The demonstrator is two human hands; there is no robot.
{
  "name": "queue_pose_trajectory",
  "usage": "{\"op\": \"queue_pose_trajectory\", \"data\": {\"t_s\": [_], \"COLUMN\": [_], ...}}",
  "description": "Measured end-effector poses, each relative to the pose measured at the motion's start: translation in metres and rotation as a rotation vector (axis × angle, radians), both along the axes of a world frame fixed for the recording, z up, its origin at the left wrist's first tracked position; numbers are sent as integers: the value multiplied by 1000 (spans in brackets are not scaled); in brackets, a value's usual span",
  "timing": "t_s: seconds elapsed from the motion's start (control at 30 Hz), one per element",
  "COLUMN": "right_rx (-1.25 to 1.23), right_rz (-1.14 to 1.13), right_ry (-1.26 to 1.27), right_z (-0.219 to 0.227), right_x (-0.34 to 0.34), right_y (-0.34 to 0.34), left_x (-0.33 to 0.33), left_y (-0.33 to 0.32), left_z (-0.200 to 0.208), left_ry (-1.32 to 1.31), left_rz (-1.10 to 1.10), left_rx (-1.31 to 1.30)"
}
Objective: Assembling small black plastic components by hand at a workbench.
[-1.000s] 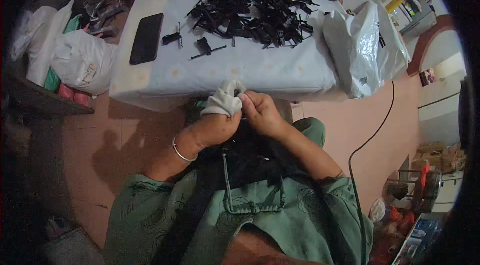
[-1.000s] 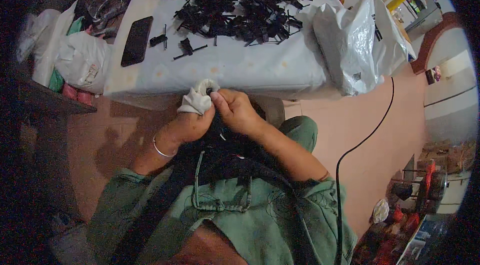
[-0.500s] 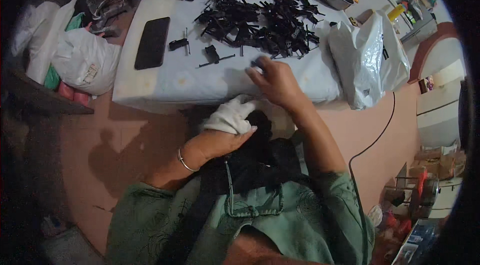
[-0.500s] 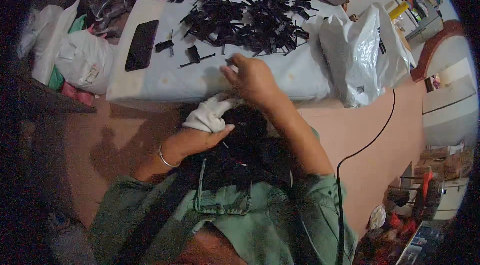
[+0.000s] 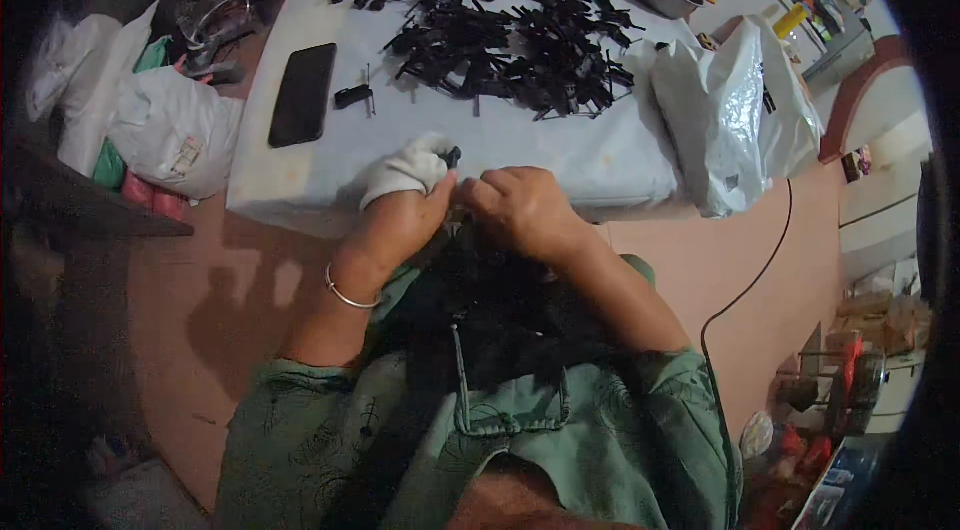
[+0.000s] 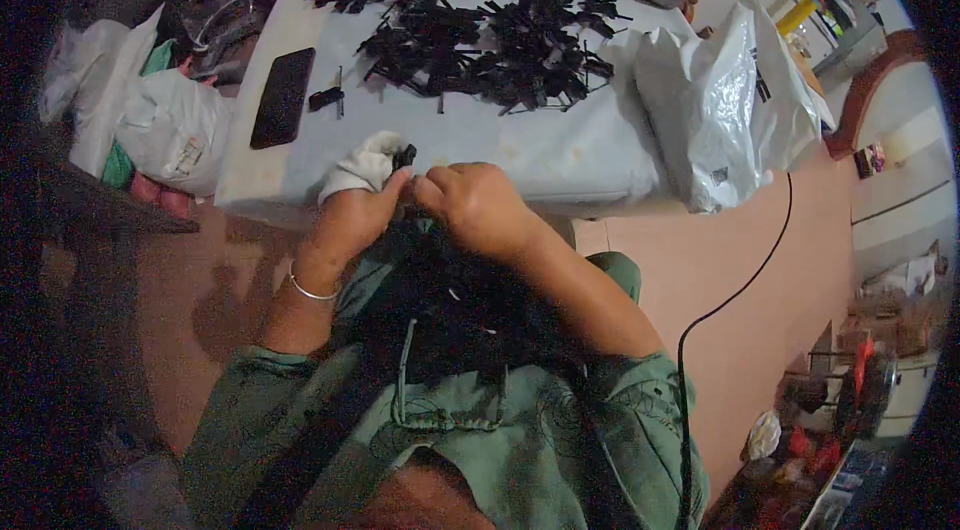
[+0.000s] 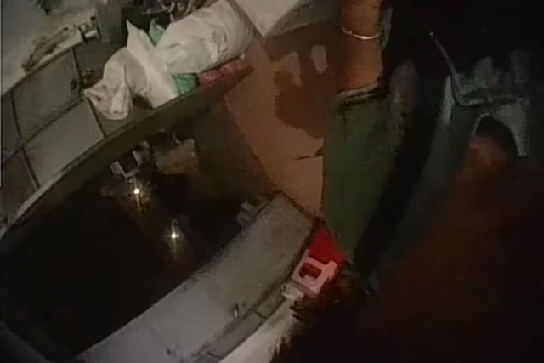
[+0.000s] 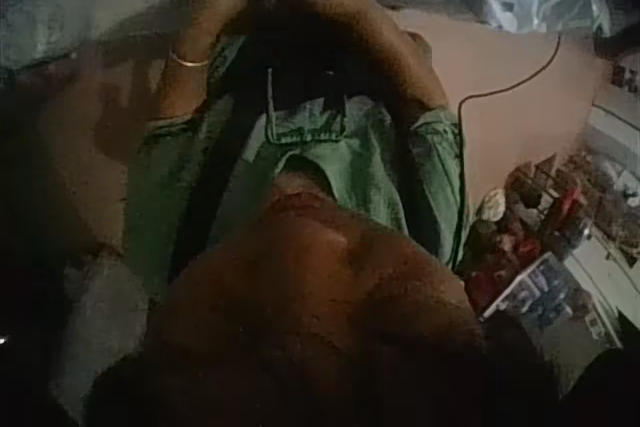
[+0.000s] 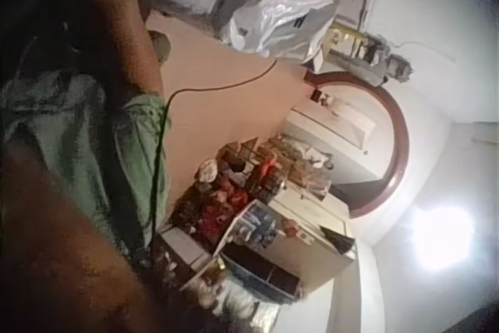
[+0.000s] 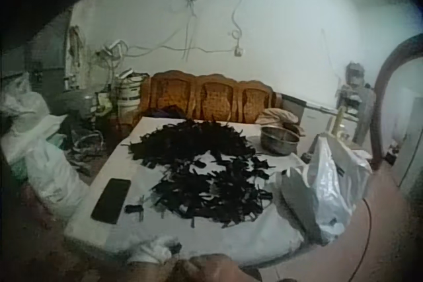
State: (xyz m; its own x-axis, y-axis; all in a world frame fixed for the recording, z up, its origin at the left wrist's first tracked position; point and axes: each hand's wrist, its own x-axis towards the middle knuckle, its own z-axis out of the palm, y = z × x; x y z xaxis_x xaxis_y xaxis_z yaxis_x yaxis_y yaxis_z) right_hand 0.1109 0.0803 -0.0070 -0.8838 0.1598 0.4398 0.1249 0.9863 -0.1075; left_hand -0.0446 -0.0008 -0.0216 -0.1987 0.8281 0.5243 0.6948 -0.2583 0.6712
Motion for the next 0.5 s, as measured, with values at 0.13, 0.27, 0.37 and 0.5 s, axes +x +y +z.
{"op": "queue_pose_trajectory", "data": {"t_s": [0.13, 0.27, 0.37, 0.5], "right_rx": [-536, -1119, -1043, -1121], "right_rz": [-144, -320, -252, -201], "right_ry": [360, 480, 333, 184], "right_z": [3, 11, 6, 5], "right_x": [7, 7, 14, 23], "right_y": [-12, -15, -17, -21], "left_x": [15, 32, 35, 39], "left_y": [-8, -13, -13, -10], "left_z": [21, 21, 8, -1], "left_ry": [-662, -527, -595, -367], "left_rz": [-285, -325, -250, -121], "left_rx": [-424, -235, -189, -64]}}
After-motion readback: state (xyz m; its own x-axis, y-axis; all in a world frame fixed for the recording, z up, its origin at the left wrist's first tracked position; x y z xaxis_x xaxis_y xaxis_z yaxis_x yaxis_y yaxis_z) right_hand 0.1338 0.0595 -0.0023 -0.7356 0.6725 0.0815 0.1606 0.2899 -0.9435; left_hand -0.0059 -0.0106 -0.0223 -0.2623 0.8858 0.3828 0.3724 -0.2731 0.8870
